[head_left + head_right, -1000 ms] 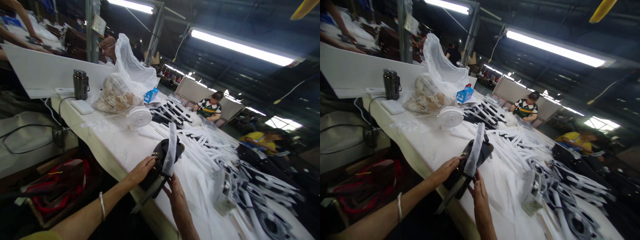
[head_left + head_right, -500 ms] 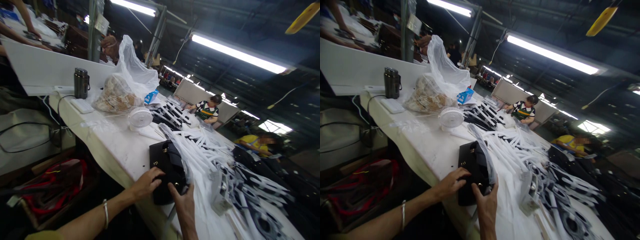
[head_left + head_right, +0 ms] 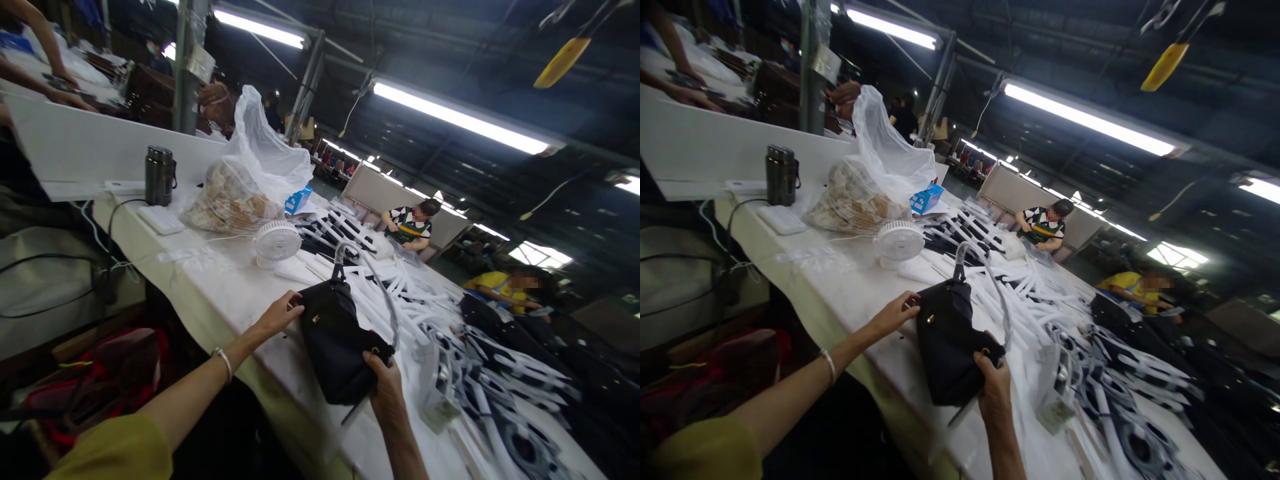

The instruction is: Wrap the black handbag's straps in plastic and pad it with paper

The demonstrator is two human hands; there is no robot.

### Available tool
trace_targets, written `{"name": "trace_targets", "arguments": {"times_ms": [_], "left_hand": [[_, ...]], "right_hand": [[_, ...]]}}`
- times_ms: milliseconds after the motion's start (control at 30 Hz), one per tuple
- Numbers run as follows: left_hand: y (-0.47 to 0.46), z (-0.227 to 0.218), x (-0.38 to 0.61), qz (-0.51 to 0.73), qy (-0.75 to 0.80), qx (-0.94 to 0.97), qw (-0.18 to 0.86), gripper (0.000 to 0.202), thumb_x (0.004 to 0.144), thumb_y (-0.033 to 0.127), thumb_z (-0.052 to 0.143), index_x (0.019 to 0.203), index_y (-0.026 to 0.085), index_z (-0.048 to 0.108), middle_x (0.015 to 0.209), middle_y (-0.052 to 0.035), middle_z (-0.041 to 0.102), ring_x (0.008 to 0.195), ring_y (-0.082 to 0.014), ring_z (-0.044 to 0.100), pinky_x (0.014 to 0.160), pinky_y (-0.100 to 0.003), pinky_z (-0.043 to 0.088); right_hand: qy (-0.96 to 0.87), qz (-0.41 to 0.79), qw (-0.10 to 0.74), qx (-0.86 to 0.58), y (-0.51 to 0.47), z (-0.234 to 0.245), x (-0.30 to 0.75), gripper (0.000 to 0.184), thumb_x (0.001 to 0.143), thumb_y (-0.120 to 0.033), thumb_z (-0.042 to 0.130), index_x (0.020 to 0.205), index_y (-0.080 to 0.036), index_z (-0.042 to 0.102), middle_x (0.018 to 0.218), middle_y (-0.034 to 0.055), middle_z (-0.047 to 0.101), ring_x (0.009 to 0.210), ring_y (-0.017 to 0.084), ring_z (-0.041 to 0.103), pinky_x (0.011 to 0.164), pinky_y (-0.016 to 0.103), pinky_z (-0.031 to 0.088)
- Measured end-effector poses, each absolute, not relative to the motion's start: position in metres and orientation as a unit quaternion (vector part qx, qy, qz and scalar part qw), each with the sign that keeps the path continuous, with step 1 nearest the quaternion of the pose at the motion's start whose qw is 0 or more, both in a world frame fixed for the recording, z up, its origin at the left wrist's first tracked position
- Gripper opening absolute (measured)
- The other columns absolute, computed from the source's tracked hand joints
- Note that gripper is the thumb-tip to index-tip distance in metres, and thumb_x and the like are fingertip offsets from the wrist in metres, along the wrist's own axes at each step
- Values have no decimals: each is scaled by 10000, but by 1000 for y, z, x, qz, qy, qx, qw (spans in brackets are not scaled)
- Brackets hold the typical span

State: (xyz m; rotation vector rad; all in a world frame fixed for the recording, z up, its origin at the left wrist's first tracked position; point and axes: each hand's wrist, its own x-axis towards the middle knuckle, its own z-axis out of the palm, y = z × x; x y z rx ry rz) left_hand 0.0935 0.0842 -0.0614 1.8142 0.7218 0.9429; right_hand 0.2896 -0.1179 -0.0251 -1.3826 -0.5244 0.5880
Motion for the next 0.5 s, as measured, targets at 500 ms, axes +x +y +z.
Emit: {"name": "trace_targets", "arguments": {"times_ms": [500], "left_hand": [[59, -76, 50, 216, 329, 902, 180, 340, 920, 326, 525, 1224, 202, 614, 1364, -166, 544, 1179, -376, 558, 969, -505, 413]], "right_hand": [[-377, 98, 453, -802, -97, -33, 319, 745, 672, -471, 718, 1334, -190, 526, 1327, 140, 589, 1170, 354, 588, 1000, 491, 462]]}}
